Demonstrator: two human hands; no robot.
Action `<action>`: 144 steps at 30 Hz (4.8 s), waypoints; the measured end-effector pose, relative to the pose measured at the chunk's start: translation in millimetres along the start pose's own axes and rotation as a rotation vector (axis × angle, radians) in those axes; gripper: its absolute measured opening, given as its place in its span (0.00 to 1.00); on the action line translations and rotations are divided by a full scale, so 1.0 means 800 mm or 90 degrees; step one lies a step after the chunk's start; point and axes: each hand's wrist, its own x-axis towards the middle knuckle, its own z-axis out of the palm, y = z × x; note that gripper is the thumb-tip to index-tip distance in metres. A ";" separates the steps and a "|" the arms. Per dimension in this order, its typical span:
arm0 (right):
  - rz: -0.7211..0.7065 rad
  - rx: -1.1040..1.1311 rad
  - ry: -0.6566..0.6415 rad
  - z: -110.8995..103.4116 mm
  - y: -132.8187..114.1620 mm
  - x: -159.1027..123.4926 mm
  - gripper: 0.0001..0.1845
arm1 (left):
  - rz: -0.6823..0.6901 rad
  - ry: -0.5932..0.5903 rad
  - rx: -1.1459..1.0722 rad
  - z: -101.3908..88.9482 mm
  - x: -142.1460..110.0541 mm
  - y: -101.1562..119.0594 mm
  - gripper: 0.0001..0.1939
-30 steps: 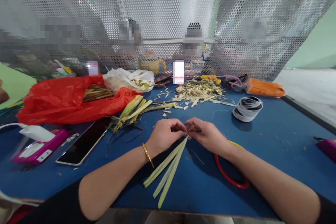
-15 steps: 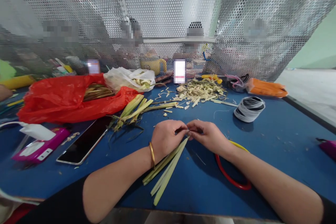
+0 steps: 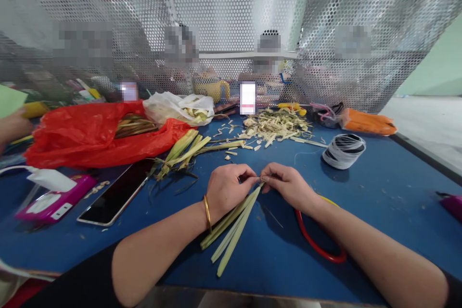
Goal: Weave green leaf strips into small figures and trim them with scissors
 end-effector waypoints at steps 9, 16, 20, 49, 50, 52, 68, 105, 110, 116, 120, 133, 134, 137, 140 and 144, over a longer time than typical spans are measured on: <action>-0.074 0.012 0.019 -0.009 -0.010 0.000 0.13 | -0.064 -0.018 0.028 -0.004 0.011 -0.012 0.09; -0.009 0.204 -0.160 -0.007 -0.025 -0.007 0.10 | -0.096 -0.036 0.033 0.001 0.016 -0.022 0.08; -0.023 0.179 -0.148 -0.004 -0.019 -0.004 0.12 | -0.154 -0.028 -0.246 0.004 0.018 -0.020 0.07; 0.021 0.208 -0.120 0.003 -0.025 -0.007 0.14 | -0.045 0.045 -0.317 0.006 0.014 -0.007 0.05; 0.016 0.224 -0.124 0.004 -0.024 -0.007 0.13 | -0.055 0.042 -0.329 0.007 0.013 -0.006 0.04; 0.002 0.255 -0.104 0.005 -0.023 -0.007 0.12 | -0.098 0.033 -0.389 0.008 0.012 -0.003 0.04; -0.151 0.202 0.003 -0.006 -0.031 -0.013 0.09 | -0.380 -0.319 -0.773 -0.010 0.010 0.000 0.10; 0.215 -0.294 0.099 -0.038 -0.022 -0.087 0.26 | -0.121 0.128 -0.216 -0.051 0.026 -0.008 0.12; 0.141 0.420 -0.009 -0.007 -0.046 -0.094 0.25 | -0.087 0.168 -0.148 -0.054 0.028 -0.010 0.12; 0.192 0.794 -0.091 0.035 -0.073 -0.094 0.29 | -0.065 0.204 -0.075 -0.056 0.027 -0.010 0.13; 0.160 0.821 -0.127 0.045 -0.078 -0.087 0.29 | -0.061 0.201 -0.071 -0.058 0.026 -0.008 0.12; 0.162 0.798 -0.078 0.057 -0.082 -0.074 0.30 | -0.052 0.196 -0.028 -0.048 0.022 -0.009 0.12; 0.164 0.794 -0.071 0.057 -0.082 -0.072 0.29 | -0.052 0.192 -0.021 -0.048 0.022 -0.009 0.12; 0.175 0.769 -0.052 0.057 -0.083 -0.066 0.25 | -0.068 0.177 0.000 -0.047 0.022 -0.008 0.13; 0.180 0.703 -0.006 0.051 -0.083 -0.058 0.24 | -0.080 0.172 0.000 -0.048 0.024 -0.010 0.11; 0.152 0.398 0.043 0.021 -0.074 -0.042 0.22 | -0.082 0.166 -0.036 -0.051 0.026 -0.013 0.11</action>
